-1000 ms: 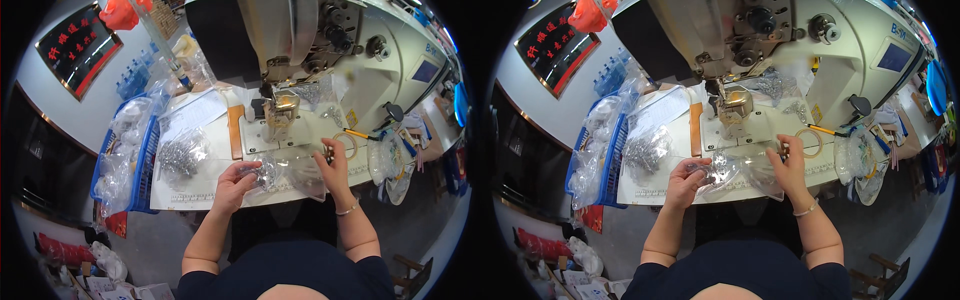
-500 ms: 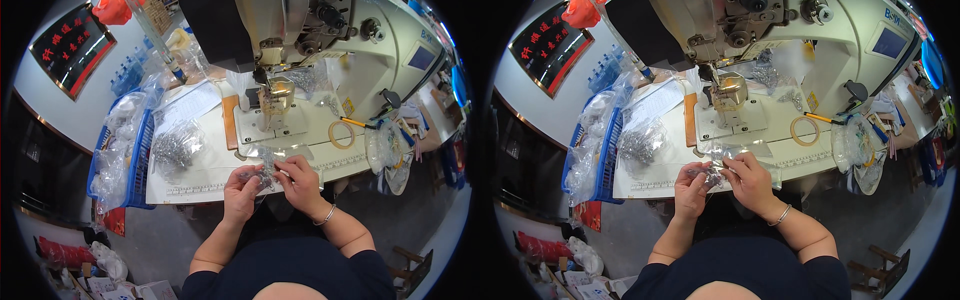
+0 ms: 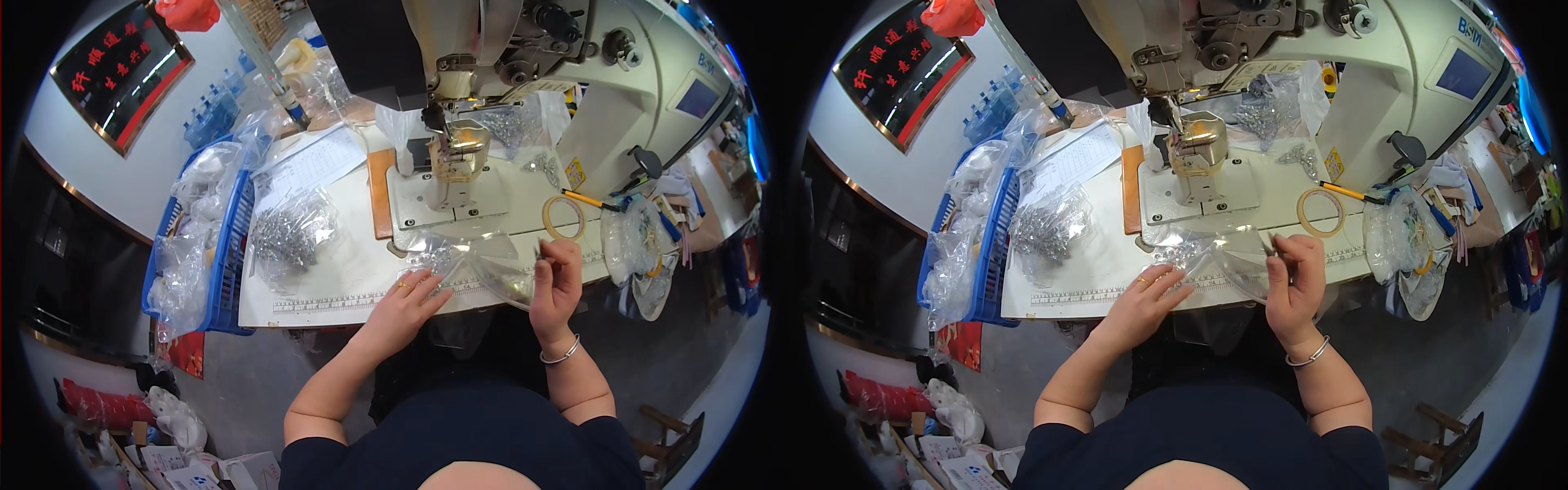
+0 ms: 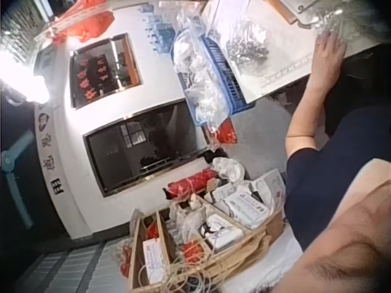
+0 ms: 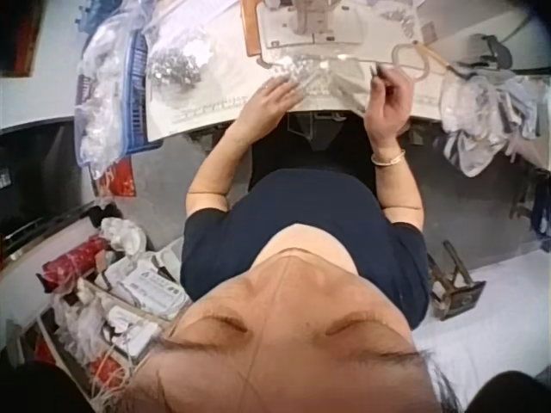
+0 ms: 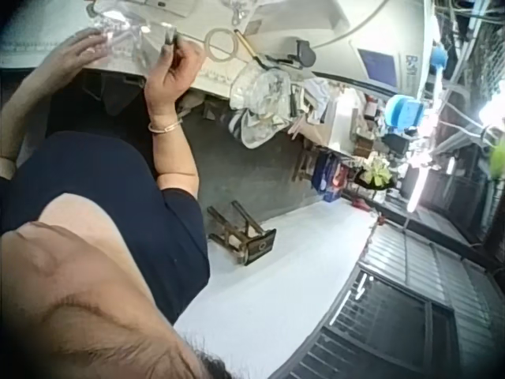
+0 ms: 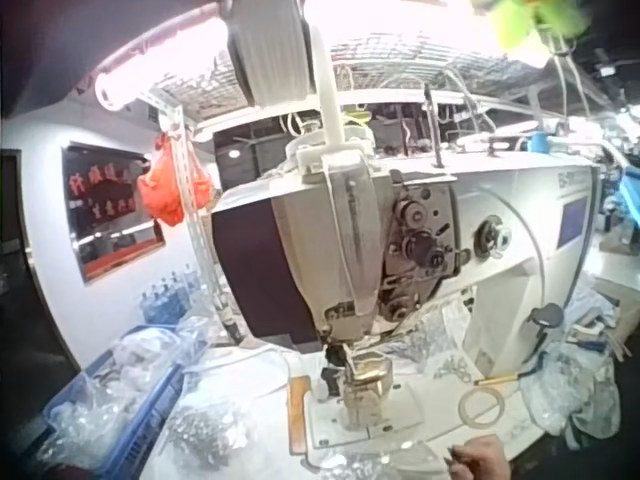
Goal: The person places small clear plastic pouches containing silver metallic items under the presser foot of a sewing machine. They sew the top edge of each pouch to seal it, then cut the thread and place the finished pouch on the table. This process is repeated for multiple pouches.
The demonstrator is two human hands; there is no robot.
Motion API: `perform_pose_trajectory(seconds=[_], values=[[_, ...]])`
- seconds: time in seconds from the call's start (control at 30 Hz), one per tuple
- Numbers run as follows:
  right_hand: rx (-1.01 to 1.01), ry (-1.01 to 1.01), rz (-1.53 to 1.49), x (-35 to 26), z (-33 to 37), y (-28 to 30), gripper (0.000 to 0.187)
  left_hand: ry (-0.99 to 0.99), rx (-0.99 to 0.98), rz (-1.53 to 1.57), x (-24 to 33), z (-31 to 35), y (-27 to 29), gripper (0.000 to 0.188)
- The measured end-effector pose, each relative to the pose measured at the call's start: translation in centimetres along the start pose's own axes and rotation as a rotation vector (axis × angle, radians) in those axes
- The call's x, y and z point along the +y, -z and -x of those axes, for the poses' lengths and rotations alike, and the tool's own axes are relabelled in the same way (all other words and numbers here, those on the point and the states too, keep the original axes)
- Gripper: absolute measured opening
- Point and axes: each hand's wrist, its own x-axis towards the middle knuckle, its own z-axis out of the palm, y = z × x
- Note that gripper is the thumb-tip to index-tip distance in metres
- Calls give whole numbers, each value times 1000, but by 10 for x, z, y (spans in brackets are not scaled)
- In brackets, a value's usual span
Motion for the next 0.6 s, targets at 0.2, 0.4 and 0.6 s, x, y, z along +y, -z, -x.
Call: perform_pose_trajectory(seconds=[0.2,0.4,0.6], values=[[-206,23,182,1,6,-10,20,308,173,406,-25,6,-7,32],[-252,5,219,14,-1,-25,21,347,102,242,-40,-24,-18,22],[-431,-14,273,23,-17,-28,19,163,160,143,-32,-11,-20,23]])
